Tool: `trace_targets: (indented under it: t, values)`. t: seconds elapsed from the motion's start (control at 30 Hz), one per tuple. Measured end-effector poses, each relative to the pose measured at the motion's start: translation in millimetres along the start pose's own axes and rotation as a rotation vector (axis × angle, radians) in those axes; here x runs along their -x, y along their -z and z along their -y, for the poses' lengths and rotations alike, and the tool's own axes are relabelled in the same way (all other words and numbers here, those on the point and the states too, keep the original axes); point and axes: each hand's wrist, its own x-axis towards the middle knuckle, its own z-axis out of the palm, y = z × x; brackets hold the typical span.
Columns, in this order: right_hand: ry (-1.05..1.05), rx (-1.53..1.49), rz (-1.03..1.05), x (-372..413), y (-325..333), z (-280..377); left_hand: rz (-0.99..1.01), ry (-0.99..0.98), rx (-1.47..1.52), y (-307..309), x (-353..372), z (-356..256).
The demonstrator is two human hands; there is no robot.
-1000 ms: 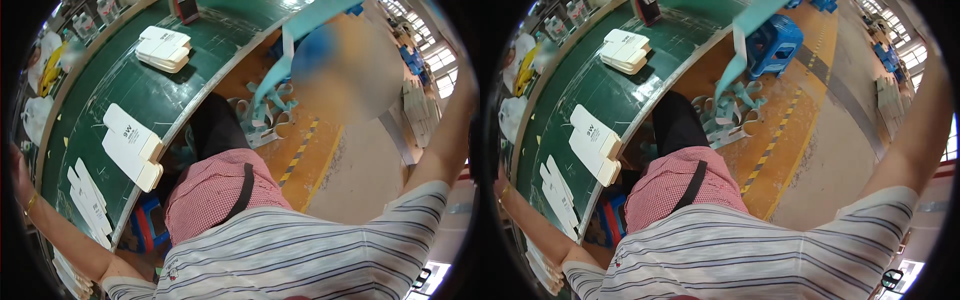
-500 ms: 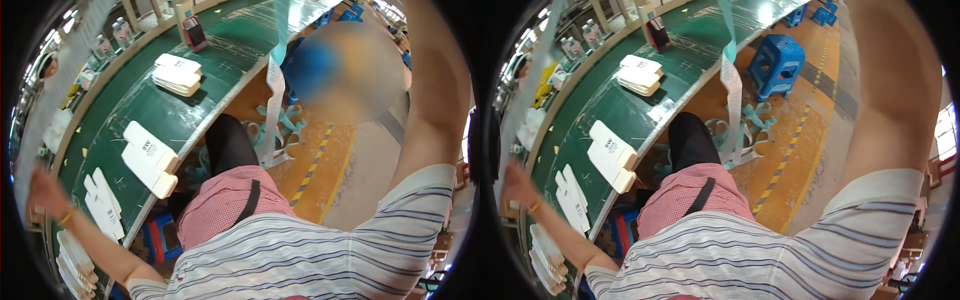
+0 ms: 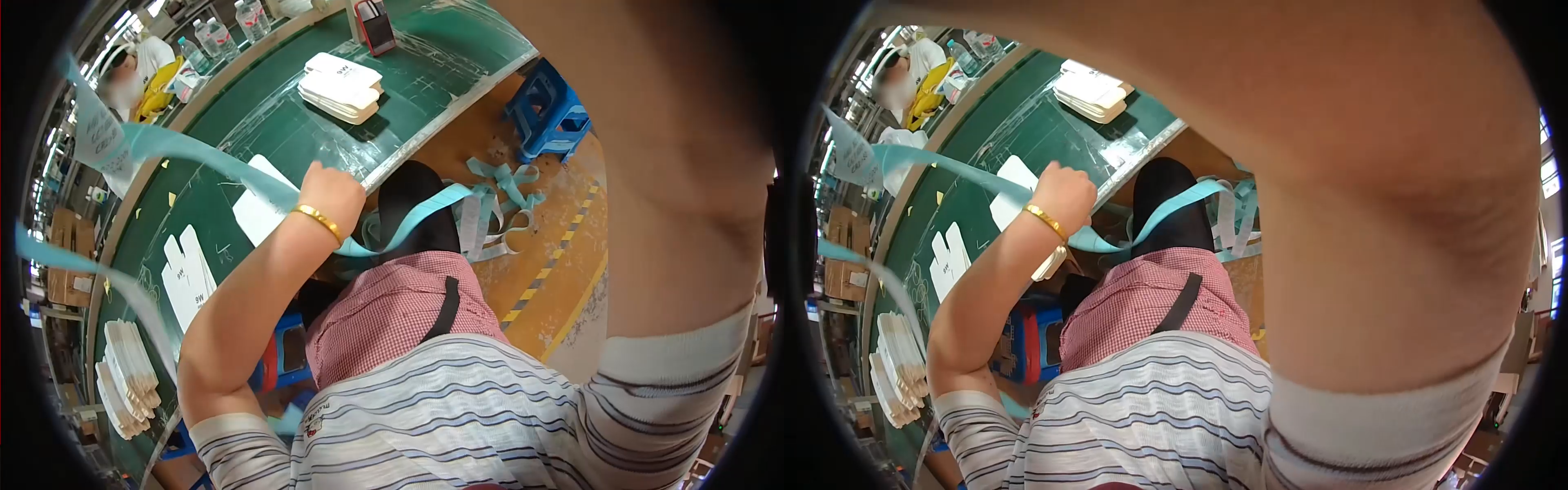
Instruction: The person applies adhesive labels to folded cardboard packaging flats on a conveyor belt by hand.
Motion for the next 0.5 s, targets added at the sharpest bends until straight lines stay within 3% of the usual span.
trace_targets:
  t: [0.03,0.17,0.27,0.4,0.5]
  values:
    - [0.019,-0.008,0.041,-5,-4,2,0.001,-0.011,0.029,-11,2,2]
    - [0.096,-0.036,0.177,-19,-17,10,0.328,-0.161,0.297,-37,0,-7]
    - [0.143,-0.062,0.237,-28,-22,10,0.474,-0.184,0.250,-42,13,-28]
    - [0.187,-0.105,0.258,-33,-20,11,0.161,-0.123,0.178,-65,41,-37]
    - [0.182,-0.161,0.197,-33,-6,3,0.418,-0.242,0.172,-43,59,-34]
